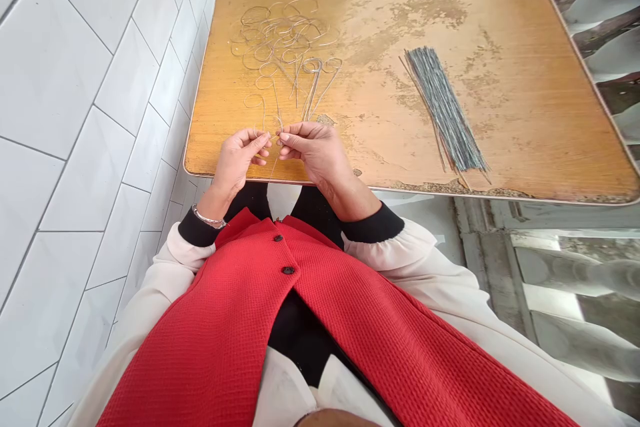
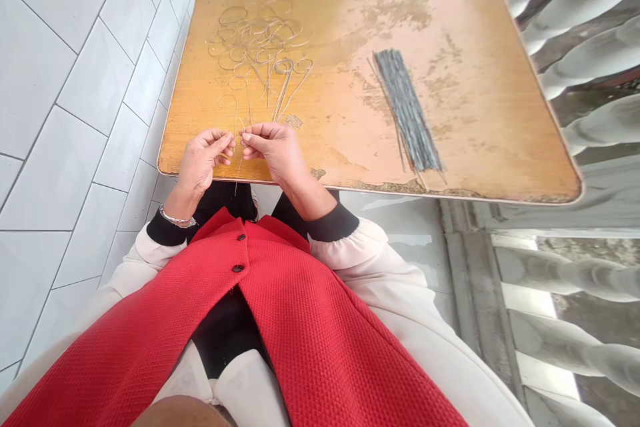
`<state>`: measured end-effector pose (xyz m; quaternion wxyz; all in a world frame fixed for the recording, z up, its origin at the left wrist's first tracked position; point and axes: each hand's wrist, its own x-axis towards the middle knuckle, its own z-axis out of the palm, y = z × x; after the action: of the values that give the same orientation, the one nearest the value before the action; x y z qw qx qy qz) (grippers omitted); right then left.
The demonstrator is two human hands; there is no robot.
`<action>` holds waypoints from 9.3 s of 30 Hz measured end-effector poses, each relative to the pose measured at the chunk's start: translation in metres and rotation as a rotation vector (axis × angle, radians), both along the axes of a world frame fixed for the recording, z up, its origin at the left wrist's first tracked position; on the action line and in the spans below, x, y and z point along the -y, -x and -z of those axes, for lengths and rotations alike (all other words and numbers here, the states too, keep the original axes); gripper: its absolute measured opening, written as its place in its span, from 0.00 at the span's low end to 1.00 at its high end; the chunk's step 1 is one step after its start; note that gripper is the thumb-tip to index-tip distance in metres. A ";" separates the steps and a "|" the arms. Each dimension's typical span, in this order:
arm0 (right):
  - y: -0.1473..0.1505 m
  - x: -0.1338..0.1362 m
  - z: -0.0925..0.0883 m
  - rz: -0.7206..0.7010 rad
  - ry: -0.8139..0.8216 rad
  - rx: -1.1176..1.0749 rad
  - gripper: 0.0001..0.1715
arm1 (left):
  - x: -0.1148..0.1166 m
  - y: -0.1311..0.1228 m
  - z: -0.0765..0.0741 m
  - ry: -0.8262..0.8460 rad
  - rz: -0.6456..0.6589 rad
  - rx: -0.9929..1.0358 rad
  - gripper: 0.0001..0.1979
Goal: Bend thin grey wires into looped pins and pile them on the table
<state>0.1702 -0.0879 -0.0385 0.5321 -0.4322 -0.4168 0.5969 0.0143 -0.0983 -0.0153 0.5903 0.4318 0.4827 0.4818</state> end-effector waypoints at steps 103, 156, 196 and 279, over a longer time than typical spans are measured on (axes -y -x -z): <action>-0.041 0.031 0.020 0.011 -0.128 0.381 0.15 | -0.083 0.028 0.015 -0.412 0.017 -0.822 0.19; -0.074 -0.009 -0.070 -0.332 0.086 0.211 0.10 | -0.026 0.003 -0.004 -1.253 0.043 -1.051 0.18; -0.016 0.011 -0.053 0.080 -0.165 0.058 0.11 | -0.027 -0.014 -0.046 -0.469 -0.012 -0.330 0.10; -0.001 0.017 -0.015 0.133 -0.213 -0.184 0.20 | -0.010 -0.005 -0.026 -0.882 0.066 -0.929 0.21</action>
<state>0.1716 -0.1052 -0.0234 0.6493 -0.3436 -0.3978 0.5496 0.0196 -0.0882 0.0105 0.1011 0.8123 0.4312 0.3795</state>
